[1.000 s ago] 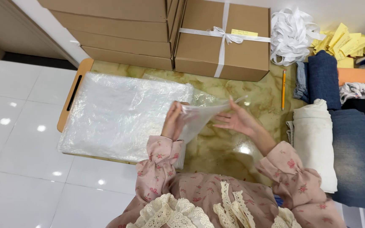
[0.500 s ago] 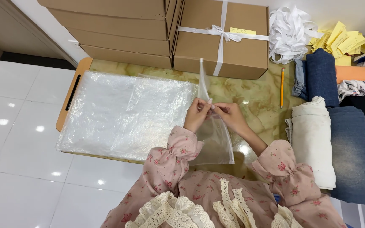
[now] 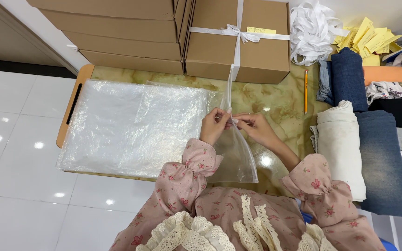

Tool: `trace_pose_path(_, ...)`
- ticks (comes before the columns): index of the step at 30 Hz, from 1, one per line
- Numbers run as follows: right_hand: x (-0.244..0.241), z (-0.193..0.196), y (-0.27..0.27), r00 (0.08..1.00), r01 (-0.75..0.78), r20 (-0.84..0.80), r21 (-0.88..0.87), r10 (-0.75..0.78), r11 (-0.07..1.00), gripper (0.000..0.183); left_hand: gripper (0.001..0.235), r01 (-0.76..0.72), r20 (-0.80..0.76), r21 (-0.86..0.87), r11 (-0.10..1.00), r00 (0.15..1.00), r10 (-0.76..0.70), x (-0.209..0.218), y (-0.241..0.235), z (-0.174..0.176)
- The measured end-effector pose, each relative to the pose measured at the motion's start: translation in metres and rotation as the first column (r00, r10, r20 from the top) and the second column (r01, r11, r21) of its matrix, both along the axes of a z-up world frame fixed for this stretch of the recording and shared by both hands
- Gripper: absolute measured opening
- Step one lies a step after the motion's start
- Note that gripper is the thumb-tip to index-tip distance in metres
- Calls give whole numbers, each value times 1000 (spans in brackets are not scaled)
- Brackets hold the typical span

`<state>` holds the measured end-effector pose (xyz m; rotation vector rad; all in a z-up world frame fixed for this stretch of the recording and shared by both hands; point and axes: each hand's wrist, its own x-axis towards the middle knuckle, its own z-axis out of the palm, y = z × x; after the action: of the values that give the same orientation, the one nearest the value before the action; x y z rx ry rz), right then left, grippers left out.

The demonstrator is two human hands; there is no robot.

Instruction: The person writes on a yellow label attached to a cardboard box, then places the box aside. They open a clear plastic bag, insert a folded light blue garment, seal the bag, and set it on the table. Finally, they pick up an empty cardboard box from a stack.

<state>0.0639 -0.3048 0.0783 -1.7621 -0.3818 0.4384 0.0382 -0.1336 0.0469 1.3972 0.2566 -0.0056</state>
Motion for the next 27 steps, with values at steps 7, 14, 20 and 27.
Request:
trace_pose_path(7, 3, 1, -8, 995, -72, 65, -38, 74, 997, 25, 24, 28, 19, 41, 999, 999, -29, -5, 1, 4)
trace_pose_path(14, 9, -16, -21, 984, -27, 175, -78, 41, 997, 26, 24, 155, -16, 249, 956, 988, -156, 11, -3, -10)
trace_pose_path(20, 4, -15, -30, 982, 8, 187, -67, 5, 998, 27, 21, 175, 2, 264, 948, 983, -182, 16, -9, -15)
trace_pose_path(27, -5, -29, -31, 975, 191, 144, -170, -167, 967, 21, 18, 147, 17, 424, 894, 985, -170, 10, -26, -25)
